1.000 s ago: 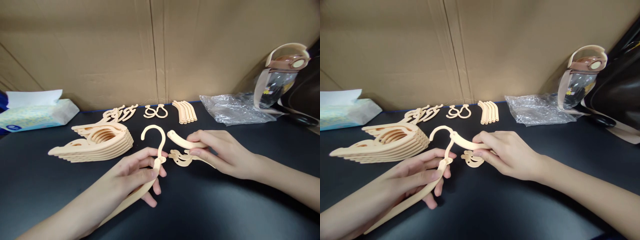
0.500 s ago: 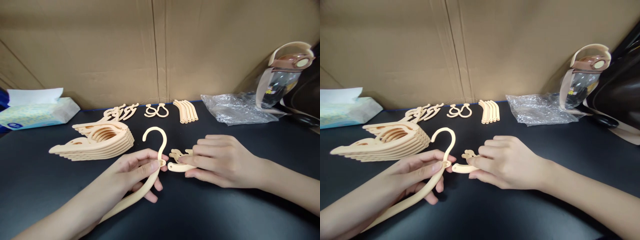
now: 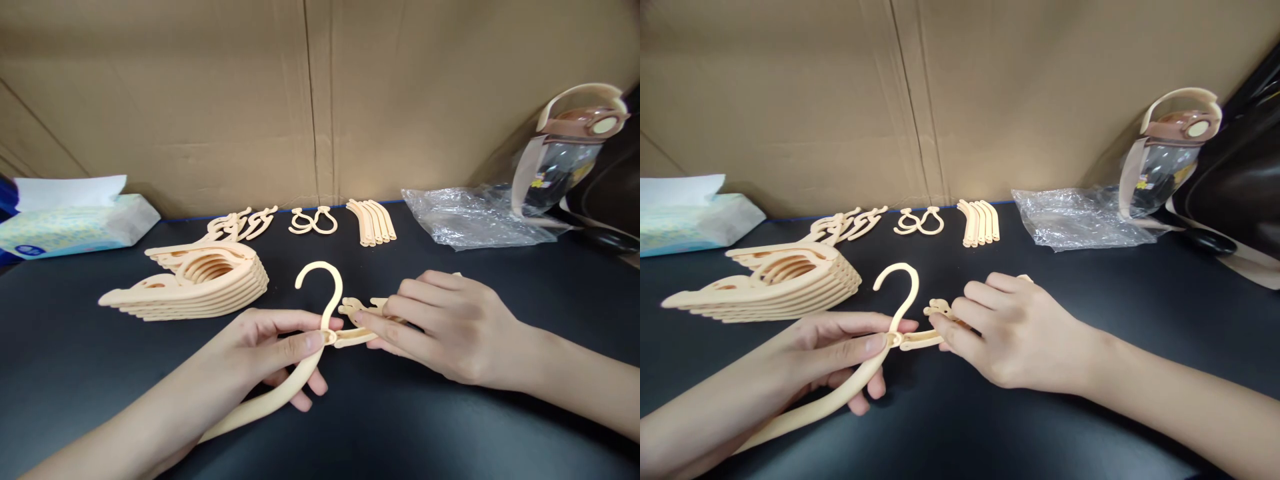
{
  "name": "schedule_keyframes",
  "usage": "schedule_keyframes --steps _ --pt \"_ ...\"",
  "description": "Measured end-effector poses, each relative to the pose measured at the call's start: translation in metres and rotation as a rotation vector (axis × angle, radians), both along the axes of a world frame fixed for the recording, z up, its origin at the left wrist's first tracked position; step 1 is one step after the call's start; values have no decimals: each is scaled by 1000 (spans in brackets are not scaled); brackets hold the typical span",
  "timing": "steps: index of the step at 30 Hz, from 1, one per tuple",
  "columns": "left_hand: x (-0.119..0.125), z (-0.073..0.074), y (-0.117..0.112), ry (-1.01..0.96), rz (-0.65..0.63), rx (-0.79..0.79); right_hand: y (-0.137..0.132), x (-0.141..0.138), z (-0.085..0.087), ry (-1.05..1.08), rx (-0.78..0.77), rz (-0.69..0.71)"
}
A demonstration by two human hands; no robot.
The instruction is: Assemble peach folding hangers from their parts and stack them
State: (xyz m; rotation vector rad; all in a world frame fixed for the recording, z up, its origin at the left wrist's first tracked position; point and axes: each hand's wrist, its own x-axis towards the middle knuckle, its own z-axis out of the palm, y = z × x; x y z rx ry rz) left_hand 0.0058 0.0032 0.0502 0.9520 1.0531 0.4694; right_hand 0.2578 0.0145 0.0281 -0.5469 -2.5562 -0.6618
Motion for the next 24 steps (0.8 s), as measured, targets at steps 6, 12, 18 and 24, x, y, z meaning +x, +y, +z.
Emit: schedule_keyframes --steps 6,12,18,24 --pt "0 0 0 12 15 -3 -2 -1 1 13 25 -1" --pt "0 1 0 9 2 13 -4 -4 1 11 21 -4" --pt "1 5 -2 44 3 -1 -6 -5 -1 23 -18 21" --pt "2 7 -3 131 5 26 -5 -7 -3 57 -56 35"
